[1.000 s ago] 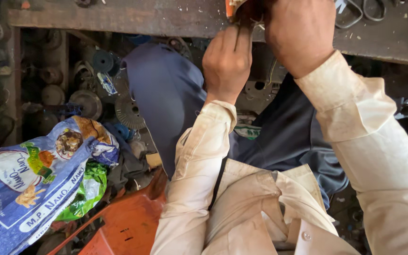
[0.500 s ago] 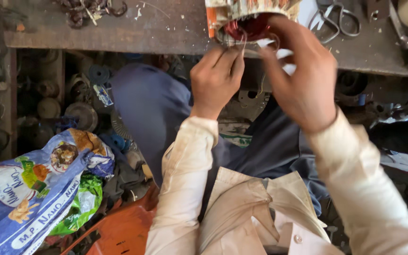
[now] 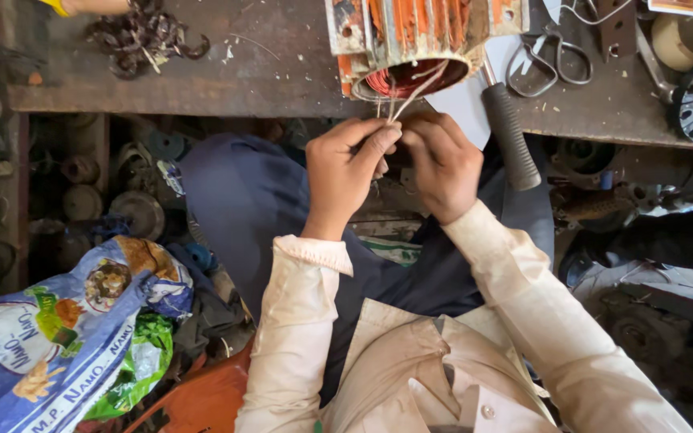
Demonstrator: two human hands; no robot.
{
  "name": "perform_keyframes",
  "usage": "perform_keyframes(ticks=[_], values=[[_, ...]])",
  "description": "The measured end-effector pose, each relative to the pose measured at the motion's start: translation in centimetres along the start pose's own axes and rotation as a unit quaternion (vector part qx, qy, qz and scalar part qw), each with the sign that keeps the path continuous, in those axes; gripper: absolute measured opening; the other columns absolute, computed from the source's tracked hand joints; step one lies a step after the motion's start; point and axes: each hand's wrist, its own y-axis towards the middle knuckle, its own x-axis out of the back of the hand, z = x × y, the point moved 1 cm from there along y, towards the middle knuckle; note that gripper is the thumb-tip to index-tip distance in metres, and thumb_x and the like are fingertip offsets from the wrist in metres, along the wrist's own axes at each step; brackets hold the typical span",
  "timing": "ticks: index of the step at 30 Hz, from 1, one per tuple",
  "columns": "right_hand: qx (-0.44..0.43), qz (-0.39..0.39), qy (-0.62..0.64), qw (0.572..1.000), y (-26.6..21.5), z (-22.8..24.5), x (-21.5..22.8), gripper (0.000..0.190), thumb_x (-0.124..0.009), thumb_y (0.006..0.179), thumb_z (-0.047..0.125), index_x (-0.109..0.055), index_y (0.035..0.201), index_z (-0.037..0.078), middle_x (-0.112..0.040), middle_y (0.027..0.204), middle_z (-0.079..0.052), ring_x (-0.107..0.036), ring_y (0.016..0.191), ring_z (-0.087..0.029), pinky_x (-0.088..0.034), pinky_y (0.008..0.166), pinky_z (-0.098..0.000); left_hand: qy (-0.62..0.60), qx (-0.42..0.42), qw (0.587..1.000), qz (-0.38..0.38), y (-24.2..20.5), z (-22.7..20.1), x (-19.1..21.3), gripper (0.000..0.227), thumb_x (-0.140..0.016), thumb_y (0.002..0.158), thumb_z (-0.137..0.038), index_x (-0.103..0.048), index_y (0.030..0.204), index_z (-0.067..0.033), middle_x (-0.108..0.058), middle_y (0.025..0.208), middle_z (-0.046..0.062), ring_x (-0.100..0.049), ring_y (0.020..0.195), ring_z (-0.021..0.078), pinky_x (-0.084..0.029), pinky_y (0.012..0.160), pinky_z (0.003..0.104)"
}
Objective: The person is repairing a motor stator by hand. They use a hammer to tap the copper windings and a screwdriver to adjust the internal components. The person also uses pliers to manipulate wires and a knife to cut or trim parts of the assembly.
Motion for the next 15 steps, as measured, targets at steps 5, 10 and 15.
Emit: perform_keyframes(ticks=[5, 10, 15], values=[[0.061, 0.125, 0.021, 0.990, -3.6, -0.6, 4.7, 0.004, -0.065, 0.092, 0.000, -0.064, 0.088, 0.001, -0.065, 0.092, -0.013, -0.067, 0.081, -0.031, -0.054, 0.071, -0.0387, 0.044, -0.044, 0.998, 0.022, 0.4, 0.2, -0.7, 0.018, -0.069, 0.101, -0.010, -0.075, 0.116, -0.0022, -0.075, 0.088, 0.006, -0.069, 0.063, 0.0076, -0.056, 0.056, 0.022], [0.126, 0.241, 0.028, 0.962, -7.5, 1.0, 5.0, 0.011, -0.075, 0.085, 0.012, -0.067, 0.085, 0.004, -0.065, 0.089, -0.011, -0.067, 0.073, -0.029, -0.055, 0.064, -0.0400, 0.016, -0.006, 1.000, 0.008, 0.8, 0.7, -2.0, 0.019, -0.068, 0.101, -0.012, -0.075, 0.116, -0.0031, -0.076, 0.084, 0.007, -0.070, 0.061, 0.0080, -0.056, 0.054, 0.023], [0.025, 0.268, -0.052, 0.962, -7.4, 0.0, 4.5, 0.018, -0.075, 0.090, 0.018, -0.069, 0.083, 0.002, -0.066, 0.089, -0.012, -0.067, 0.075, -0.031, -0.055, 0.066, -0.0407, -0.002, 0.008, 1.000, -0.024, 1.0, 0.9, -2.5, 0.018, -0.067, 0.103, -0.014, -0.075, 0.114, -0.0024, -0.075, 0.081, 0.007, -0.070, 0.060, 0.0081, -0.056, 0.054, 0.023]])
